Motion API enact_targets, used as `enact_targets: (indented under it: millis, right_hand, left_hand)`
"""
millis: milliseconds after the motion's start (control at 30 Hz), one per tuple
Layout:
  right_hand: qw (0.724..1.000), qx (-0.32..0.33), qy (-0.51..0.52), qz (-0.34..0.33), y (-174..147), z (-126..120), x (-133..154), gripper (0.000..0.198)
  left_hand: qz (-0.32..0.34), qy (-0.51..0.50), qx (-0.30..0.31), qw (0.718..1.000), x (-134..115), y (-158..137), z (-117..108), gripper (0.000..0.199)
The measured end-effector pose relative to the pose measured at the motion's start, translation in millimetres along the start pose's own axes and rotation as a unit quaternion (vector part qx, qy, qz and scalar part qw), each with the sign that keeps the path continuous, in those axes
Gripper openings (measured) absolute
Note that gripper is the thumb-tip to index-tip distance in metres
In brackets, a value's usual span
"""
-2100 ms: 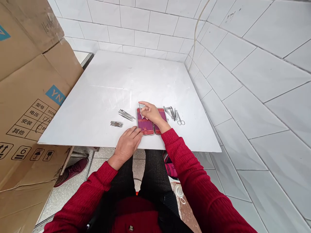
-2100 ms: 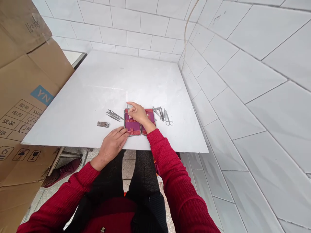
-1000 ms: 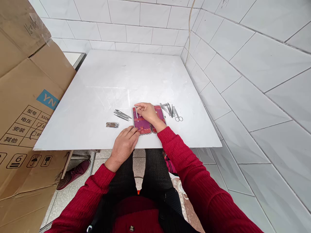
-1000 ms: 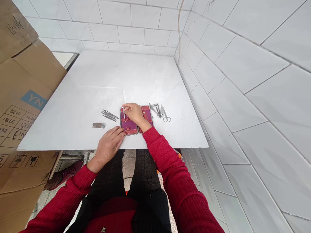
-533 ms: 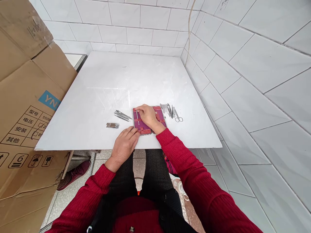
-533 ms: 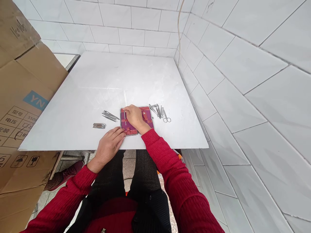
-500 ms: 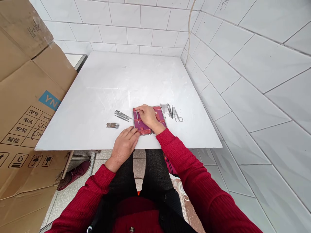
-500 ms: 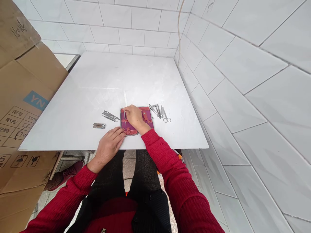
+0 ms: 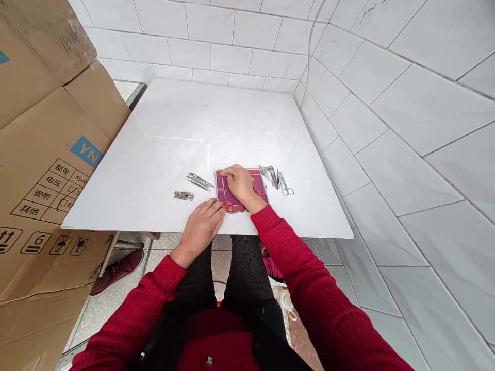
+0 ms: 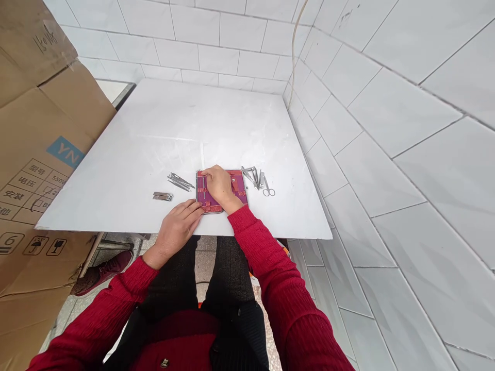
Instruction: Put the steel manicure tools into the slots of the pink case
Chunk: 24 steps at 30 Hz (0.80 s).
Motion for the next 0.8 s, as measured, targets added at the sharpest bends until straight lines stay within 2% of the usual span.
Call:
enact_targets:
  millis: [200, 333, 500, 633, 800]
  right_hand:
    - [0.997, -0.039, 0.062, -0.019, -1.4, -13.0, 2.5, 0.036]
    - [0.997, -0.031, 0.059, -0.034, -2.7, -16.0, 9.4, 0.033]
    - [0.998, 0.021, -0.049, 0.025, -1.9, -10.0, 6.1, 0.021]
    - [0.982, 0.068, -0.155, 0.079, 1.8, -3.8, 7.1, 0.027]
    - [0.969, 0.087, -0.210, 0.098, 6.8, -0.7, 11.8, 0.024]
  left_hand:
    - [0.005, 0.005, -0.008, 1.000, -0.6, 0.0, -1.8, 0.025]
    - [0.004, -0.002, -0.006, 1.000, 0.2, -0.6, -0.7, 0.027]
    - [0.000, -0.020, 0.005, 1.000, 1.0, -1.5, 2.8, 0.029]
    - [-0.003, -0.025, 0.006, 1.000, 1.6, -1.7, 3.6, 0.030]
    - [0.001, -0.016, 0.004, 1.000, 1.2, -1.5, 2.4, 0.029]
Point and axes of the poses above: each hand's wrist, its own y-axis towards the middle knuckle, its own z-axis out of the palm, x = y × z, the point moved 10 cm from there along y, towards the middle knuckle, and after that the axes turned 11 degrees about y, right-handed, at the moved point
